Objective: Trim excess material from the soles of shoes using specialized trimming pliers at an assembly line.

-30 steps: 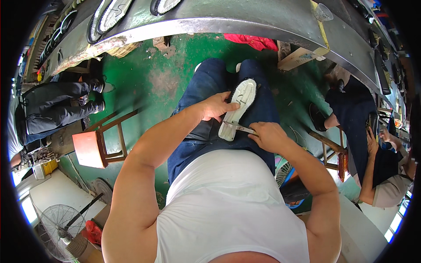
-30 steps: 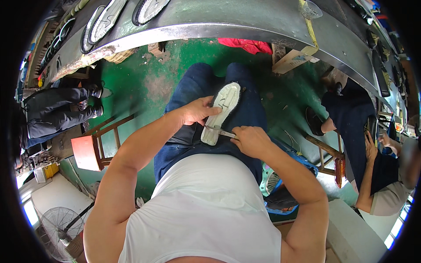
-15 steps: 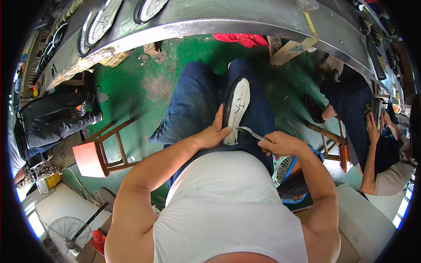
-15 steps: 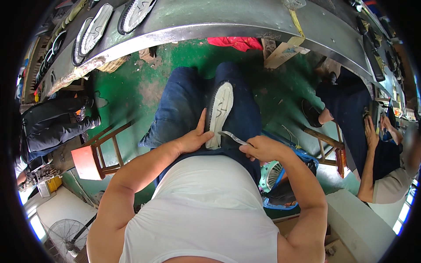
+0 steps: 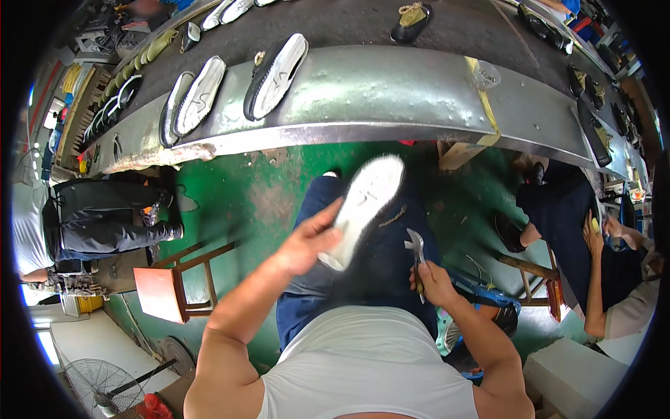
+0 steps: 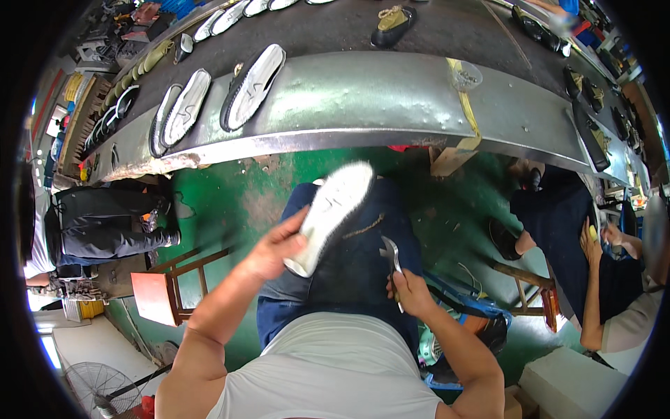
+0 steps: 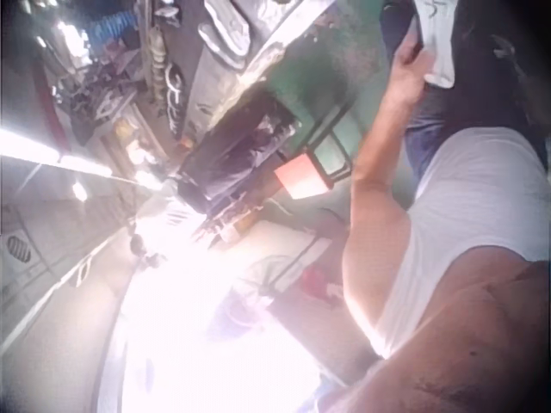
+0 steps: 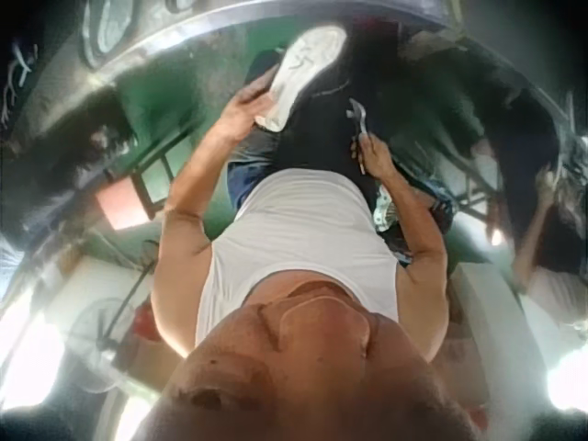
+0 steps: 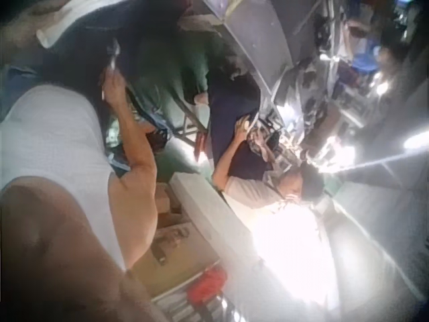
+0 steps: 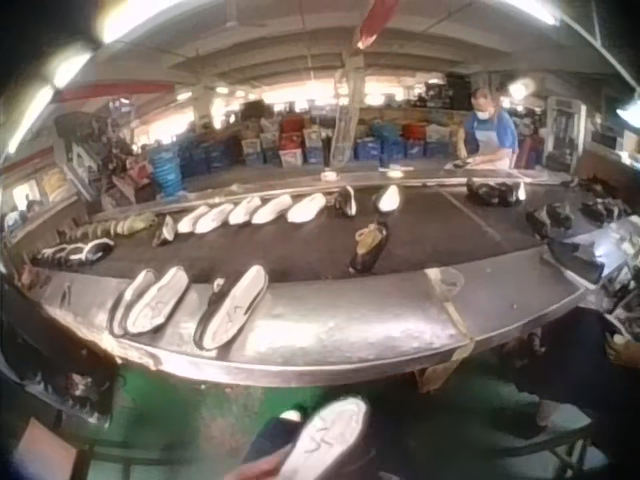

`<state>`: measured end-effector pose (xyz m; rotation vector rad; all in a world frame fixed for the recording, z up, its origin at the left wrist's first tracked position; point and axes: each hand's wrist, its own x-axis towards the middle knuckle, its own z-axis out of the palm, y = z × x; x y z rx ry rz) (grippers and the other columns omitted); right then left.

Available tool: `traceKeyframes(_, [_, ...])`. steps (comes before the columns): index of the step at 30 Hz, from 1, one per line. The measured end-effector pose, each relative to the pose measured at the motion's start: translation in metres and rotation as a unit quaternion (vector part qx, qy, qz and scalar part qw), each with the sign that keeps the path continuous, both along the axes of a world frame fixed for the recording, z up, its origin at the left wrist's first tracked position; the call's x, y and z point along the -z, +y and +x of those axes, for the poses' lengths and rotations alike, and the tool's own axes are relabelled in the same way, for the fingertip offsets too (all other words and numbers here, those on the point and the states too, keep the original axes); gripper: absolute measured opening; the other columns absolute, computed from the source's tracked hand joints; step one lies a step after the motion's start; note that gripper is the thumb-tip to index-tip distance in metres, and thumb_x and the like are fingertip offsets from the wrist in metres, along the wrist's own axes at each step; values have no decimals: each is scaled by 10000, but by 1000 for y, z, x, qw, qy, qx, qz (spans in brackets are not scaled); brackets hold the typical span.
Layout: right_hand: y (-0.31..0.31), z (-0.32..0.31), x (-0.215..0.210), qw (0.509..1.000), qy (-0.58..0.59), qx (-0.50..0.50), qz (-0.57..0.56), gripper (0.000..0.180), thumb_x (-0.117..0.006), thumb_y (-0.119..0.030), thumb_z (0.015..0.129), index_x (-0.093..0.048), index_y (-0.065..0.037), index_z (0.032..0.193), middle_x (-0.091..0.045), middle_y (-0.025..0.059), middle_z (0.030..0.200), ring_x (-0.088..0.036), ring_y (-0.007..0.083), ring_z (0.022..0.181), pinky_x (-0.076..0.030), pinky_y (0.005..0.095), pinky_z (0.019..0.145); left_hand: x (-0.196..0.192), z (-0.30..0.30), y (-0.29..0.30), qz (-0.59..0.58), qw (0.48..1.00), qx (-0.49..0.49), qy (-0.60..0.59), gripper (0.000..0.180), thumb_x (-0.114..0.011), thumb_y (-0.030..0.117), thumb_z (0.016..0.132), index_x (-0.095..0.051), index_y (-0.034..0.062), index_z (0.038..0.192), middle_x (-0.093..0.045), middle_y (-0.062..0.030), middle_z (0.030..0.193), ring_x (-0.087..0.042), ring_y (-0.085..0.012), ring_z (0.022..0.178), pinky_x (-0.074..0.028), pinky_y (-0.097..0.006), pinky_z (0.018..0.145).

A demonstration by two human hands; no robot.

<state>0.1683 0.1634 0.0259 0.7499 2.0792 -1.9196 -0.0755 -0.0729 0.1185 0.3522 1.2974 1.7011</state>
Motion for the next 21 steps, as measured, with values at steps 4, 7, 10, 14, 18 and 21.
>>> traceKeyframes(4, [10, -10, 5, 998, -20, 1, -60, 422, -395, -332, 1073, -601, 34, 1029, -665, 90, 811, -654, 163, 682, -525, 311, 638, -85, -100, 78, 11, 995, -76, 59, 726, -655, 206, 956, -288, -12, 1543, -487, -169, 1482, -478, -214, 1342, -358, -347, 1129])
traceKeyframes(7, [15, -17, 13, 994, -37, 11, -103, 421, -398, -338, 1072, -600, 28, 1032, -664, 96, 833, -656, 168, 688, -531, 319, 644, -126, -201, 163, -98, 963, -98, 232, 756, -689, 254, 915, -331, 28, 1541, -589, -180, 1367, -577, -235, 1222, -469, -351, 999])
traceKeyframes(10, [21, -24, 13, 989, -54, 16, -136, 422, -396, -339, 1074, -601, 27, 1028, -668, 102, 836, -669, 173, 693, -539, 317, 655, -134, -276, 249, -287, 866, -72, 403, 681, -683, 269, 894, -437, 46, 1489, -614, -186, 1322, -591, -231, 1180, -491, -378, 945])
traceKeyframes(14, [22, -27, 10, 986, -54, 20, -155, 414, -391, -330, 1077, -599, 24, 1034, -670, 99, 838, -671, 175, 693, -538, 314, 656, -66, -338, 284, -430, 296, 95, 848, 529, -577, 193, 887, -542, 126, 1411, -598, -136, 1368, -502, -356, 1314, -441, -464, 1055])
traceKeyframes(18, [31, -34, 7, 979, -57, 33, -191, 407, -382, -317, 1080, -597, 26, 1040, -673, 99, 838, -673, 177, 699, -537, 309, 656, -81, -370, 280, -416, 502, 163, 741, 534, -539, 159, 872, -538, 114, 1404, -622, -192, 1312, -564, -354, 1256, -438, -469, 1071])
traceKeyframes(21, [37, -42, 0, 980, -63, 28, -189, 413, -373, -316, 1083, -595, 29, 1036, -676, 101, 844, -673, 177, 692, -538, 313, 646, -113, -365, 246, -448, 554, 50, 699, 531, -597, 306, 887, -567, 81, 1368, -628, -221, 1290, -592, -371, 1212, -467, -458, 1040])
